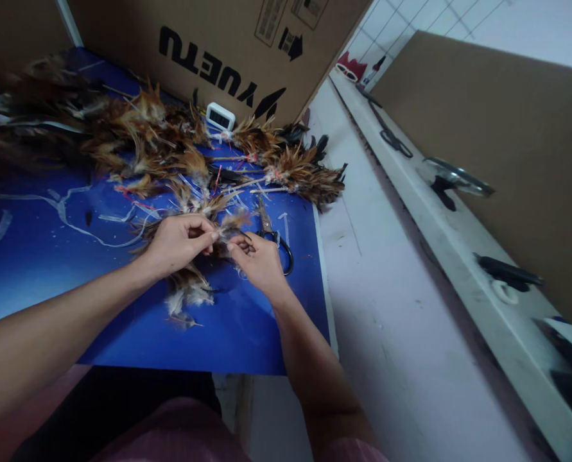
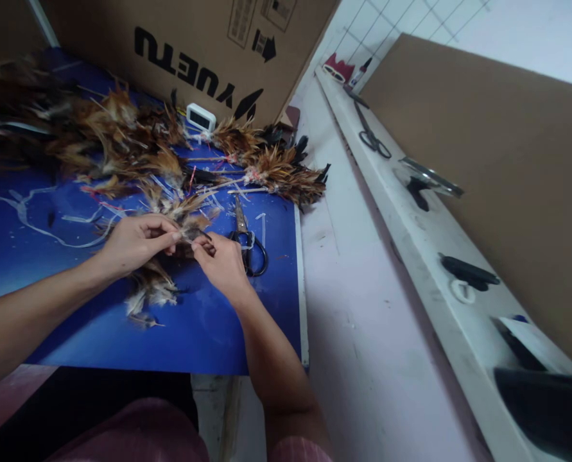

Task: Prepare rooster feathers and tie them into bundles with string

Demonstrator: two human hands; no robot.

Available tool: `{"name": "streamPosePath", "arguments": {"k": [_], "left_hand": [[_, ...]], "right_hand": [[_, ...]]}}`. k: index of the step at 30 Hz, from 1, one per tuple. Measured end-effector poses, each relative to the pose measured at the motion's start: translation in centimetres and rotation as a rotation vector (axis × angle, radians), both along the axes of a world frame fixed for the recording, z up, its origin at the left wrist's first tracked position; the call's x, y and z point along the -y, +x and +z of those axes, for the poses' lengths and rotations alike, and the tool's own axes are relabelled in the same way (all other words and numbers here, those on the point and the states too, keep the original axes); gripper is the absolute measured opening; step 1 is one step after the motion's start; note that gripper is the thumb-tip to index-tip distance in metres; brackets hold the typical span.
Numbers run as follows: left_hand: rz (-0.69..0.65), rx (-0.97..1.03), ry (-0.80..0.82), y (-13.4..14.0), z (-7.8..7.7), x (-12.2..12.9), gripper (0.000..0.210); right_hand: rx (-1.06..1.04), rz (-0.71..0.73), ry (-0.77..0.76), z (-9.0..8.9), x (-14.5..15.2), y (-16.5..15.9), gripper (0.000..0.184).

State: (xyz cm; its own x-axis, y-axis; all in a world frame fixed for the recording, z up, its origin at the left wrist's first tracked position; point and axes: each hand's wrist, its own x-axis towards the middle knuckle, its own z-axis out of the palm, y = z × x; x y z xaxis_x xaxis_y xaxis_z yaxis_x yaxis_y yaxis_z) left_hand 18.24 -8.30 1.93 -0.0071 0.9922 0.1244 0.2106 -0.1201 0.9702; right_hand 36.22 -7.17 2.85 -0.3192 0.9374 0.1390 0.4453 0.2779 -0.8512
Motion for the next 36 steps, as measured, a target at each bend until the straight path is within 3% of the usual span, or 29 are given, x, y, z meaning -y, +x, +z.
{"name": "streamPosePath", "arguments": {"k": [4, 8, 14, 19, 23, 26, 30, 36], "left_hand": [[0.02, -0.147, 0.082, -0.2, 0.0, 0.1, 0.015], [0.006, -0.364, 0.265, -0.2, 0.4, 0.3, 0.013], [-0.17, -0.509, 0.421, 0.0, 0.5, 0.4, 0.015], [-0.341, -0.483, 0.448, 0.0, 0.6, 0.6, 0.018], [-0.395, -0.358, 0.38, -0.1, 1.2, 0.6, 0.015], [-0.364, -0.132, 0.235, -0.1, 1.4, 0.6, 0.016], [-0.233, 0.146, 0.079, 0.1, 1.4, 0.5, 0.018], [-0.063, 0.167, 0.031, 0.4, 1.2, 0.5, 0.015]], "right_hand": [[0.176, 0.032, 0.256, 0.8, 0.6, 0.0, 0.015], [0.346, 0.108, 0.522, 1.0, 0.9, 0.0, 0.025], [0.501, 0.165, 0.67, 1.5, 0.6, 0.5, 0.028], [0.296, 0.193, 0.485, 1.6, -0.4, 1.2, 0.021], [0.002, 0.214, 0.039, 1.3, -1.1, 1.5, 0.012], [-0.214, 0.196, -0.23, 0.9, -1.4, 1.2, 0.015], [-0.372, 0.122, -0.243, 0.5, -1.0, 0.4, 0.015], [-0.421, 0.036, -0.262, 0.2, -0.3, -0.8, 0.021]]}}
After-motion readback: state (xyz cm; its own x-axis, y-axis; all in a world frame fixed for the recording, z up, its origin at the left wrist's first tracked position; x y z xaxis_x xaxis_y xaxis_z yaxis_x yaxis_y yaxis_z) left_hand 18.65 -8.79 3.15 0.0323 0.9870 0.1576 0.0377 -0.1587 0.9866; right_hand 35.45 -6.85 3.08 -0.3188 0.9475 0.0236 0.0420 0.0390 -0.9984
